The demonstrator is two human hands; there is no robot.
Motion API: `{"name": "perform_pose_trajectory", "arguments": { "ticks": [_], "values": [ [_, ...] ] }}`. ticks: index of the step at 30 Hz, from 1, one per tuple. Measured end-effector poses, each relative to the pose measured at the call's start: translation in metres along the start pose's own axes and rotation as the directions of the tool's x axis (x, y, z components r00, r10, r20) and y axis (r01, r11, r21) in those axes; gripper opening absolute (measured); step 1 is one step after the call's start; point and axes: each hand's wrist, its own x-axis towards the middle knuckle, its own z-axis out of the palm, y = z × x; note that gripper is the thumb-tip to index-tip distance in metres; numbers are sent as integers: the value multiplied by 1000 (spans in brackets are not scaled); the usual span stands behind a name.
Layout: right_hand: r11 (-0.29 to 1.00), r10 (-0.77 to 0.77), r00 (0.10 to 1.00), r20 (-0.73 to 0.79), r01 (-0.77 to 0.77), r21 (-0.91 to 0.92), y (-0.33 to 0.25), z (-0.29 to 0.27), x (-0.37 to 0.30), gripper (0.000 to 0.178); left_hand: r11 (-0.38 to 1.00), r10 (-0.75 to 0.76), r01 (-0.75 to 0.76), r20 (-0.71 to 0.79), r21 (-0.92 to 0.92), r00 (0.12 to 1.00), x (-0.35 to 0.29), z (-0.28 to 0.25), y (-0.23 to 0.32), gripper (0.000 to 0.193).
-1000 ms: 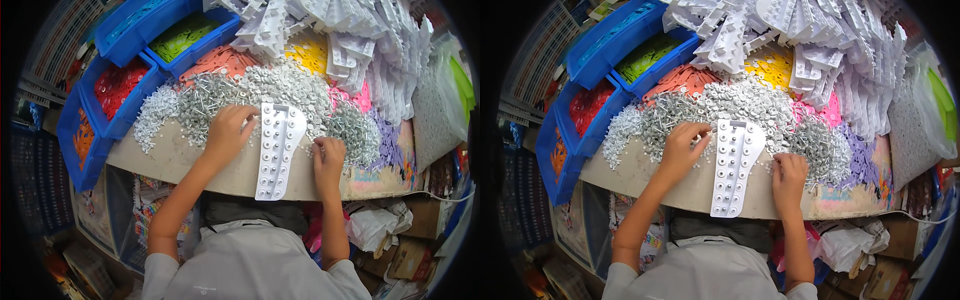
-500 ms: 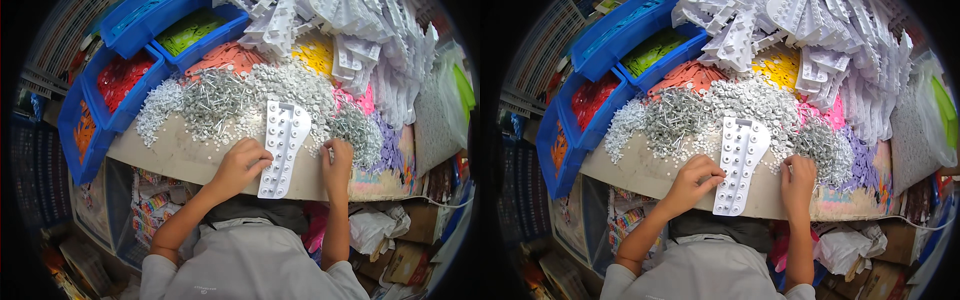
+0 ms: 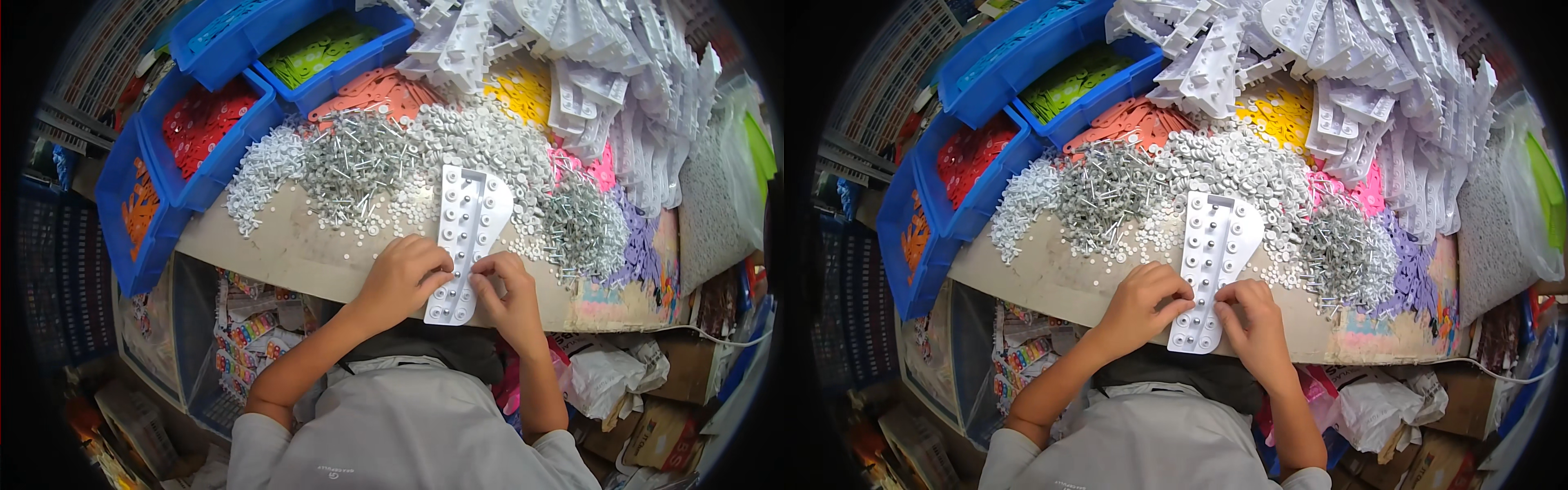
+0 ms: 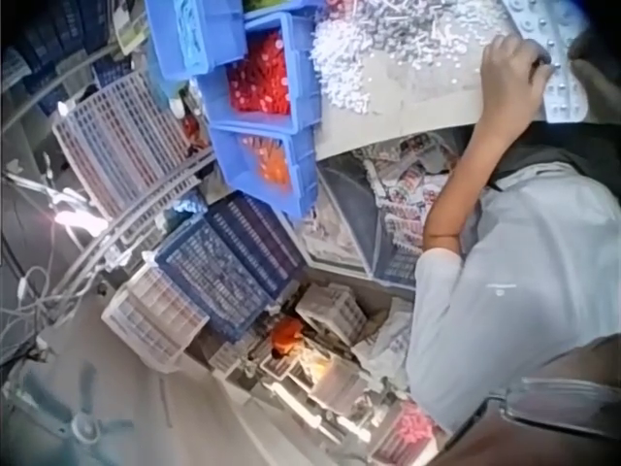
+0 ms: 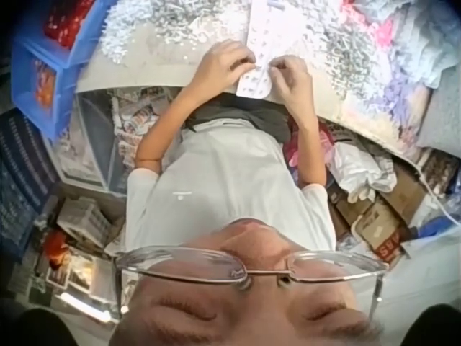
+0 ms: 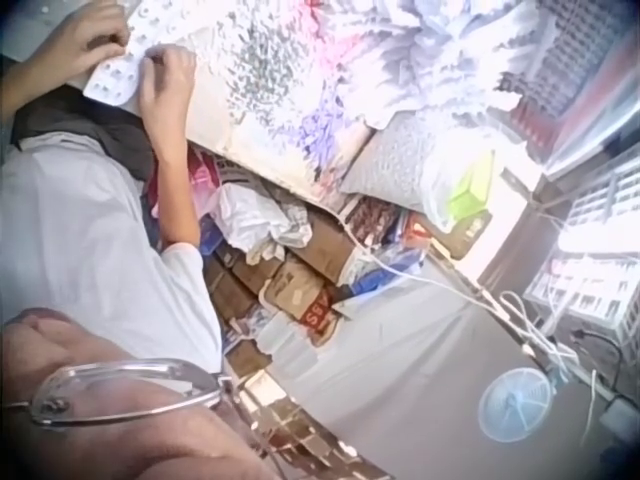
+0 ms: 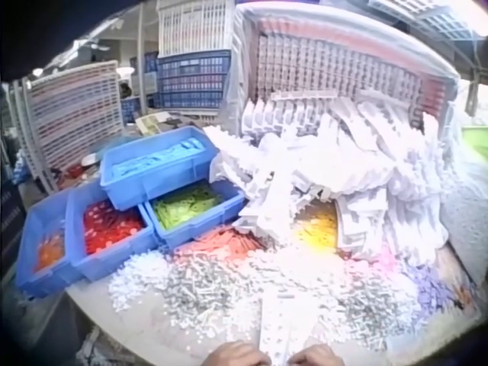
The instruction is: Assembling a toy xylophone by attaching colored keys and pins to a plastic frame.
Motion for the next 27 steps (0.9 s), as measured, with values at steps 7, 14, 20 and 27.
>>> {"name": "perform_pose_trajectory", "arguments": {
  "ticks": [7,14,20,27],
  "values": [
    [965,-208,972,-107,186,-185,17,18,-12,15,996,92,-92,-120,4,989,-11,7,-12,13],
    [946,-284,938,-198,241,-217,21,25,-15,16,999,-42,42,56,-3,998,3,-1,1,9],
    [955,-261,944,-200,223,-195,22,25,-16,14,969,-46,42,-9,-243,999,31,-9,-36,7],
    [954,-258,947,-190,218,-205,19,23,-16,12,900,215,-109,-212,422,953,79,-12,-62,9]
  ]
}}
